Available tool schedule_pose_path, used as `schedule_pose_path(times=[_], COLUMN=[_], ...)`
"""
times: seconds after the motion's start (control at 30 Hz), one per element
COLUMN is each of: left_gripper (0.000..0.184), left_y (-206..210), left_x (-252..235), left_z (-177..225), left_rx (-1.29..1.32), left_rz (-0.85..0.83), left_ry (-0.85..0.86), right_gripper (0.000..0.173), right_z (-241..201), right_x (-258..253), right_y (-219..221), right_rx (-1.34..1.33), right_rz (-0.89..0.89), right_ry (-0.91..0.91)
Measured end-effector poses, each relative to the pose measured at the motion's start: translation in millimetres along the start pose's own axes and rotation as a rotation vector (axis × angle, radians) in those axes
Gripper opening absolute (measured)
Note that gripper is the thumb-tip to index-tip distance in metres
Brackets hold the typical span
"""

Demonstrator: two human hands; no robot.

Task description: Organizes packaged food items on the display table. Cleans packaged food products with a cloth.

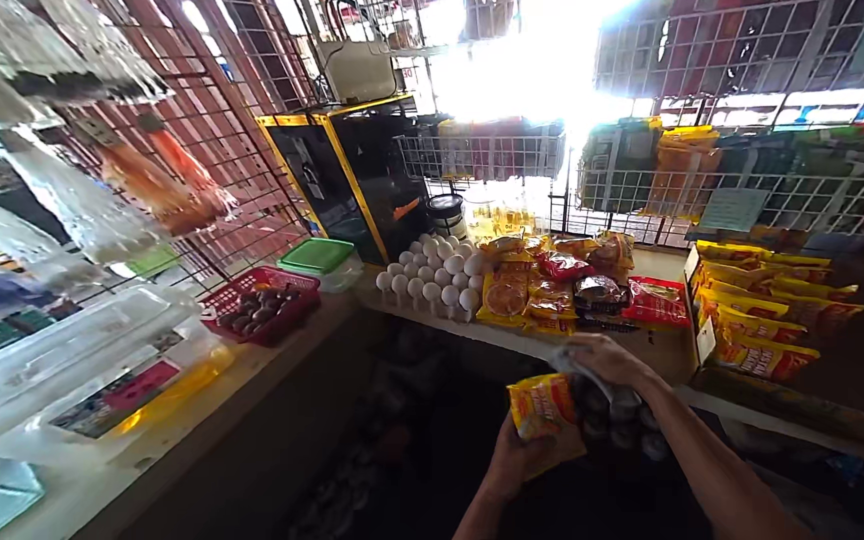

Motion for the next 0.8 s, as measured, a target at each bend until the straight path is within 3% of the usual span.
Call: schedule_pose_path(times=[0.1,0.17,0.27,0.4,0.47,0.57,0.67,0.73,0.8], left_gripper=[0.047,0.038,0.035,0.041,0.043,0.043,0.033,0.03,0.035], left_y=[6,17,13,-16,-27,-25,-1,13,13], left_x=[-3,-7,-10,-4,-8,-15,-22,-27,-29], left_z=[3,8,4,-7,-7,-14,-16,-9,-3], left_rx=[0.239,0.317,0.312,0.362,0.364,0.341,0.524,0.694,0.794], left_rz=[0.22,0.311,0.23,0.286,0.377,0.451,0.492,0.577,0.609], left_ry=[-0.089,-0.148,-0.126,-0.136,-0.095,-0.081,-0.067,-0.042,0.004], right_gripper=[0.029,0.031,0.036,0.037,0.037,0.036,0.035,0.038,0.037], right_z=[-42,-59,-38,28,29,-12,-44,-41,-24], right_x=[10,5,-7,-9,-2,1,-6,-5,1], right_y=[4,38,90,90,81,75,109,148,167], right_rx=[-0.078,0.072,0.212,0.052,-0.05,-0.149,0.033,0.194,0.136], right_rz=[0.452,0.418,0.304,0.18,0.266,0.452,0.454,0.623,0.801], right_ry=[-0.195,-0.325,-0.37,0.073,0.144,-0.031,-0.192,-0.297,-0.435])
Point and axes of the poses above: each hand's wrist, its own x-axis away from the middle knuckle, its own y-axis out of the palm, z = x × y, the point moved 2 cm from there along -x, towards the middle knuckle, and after that the axes turned 12 degrees about x, right-handed, at the moved point
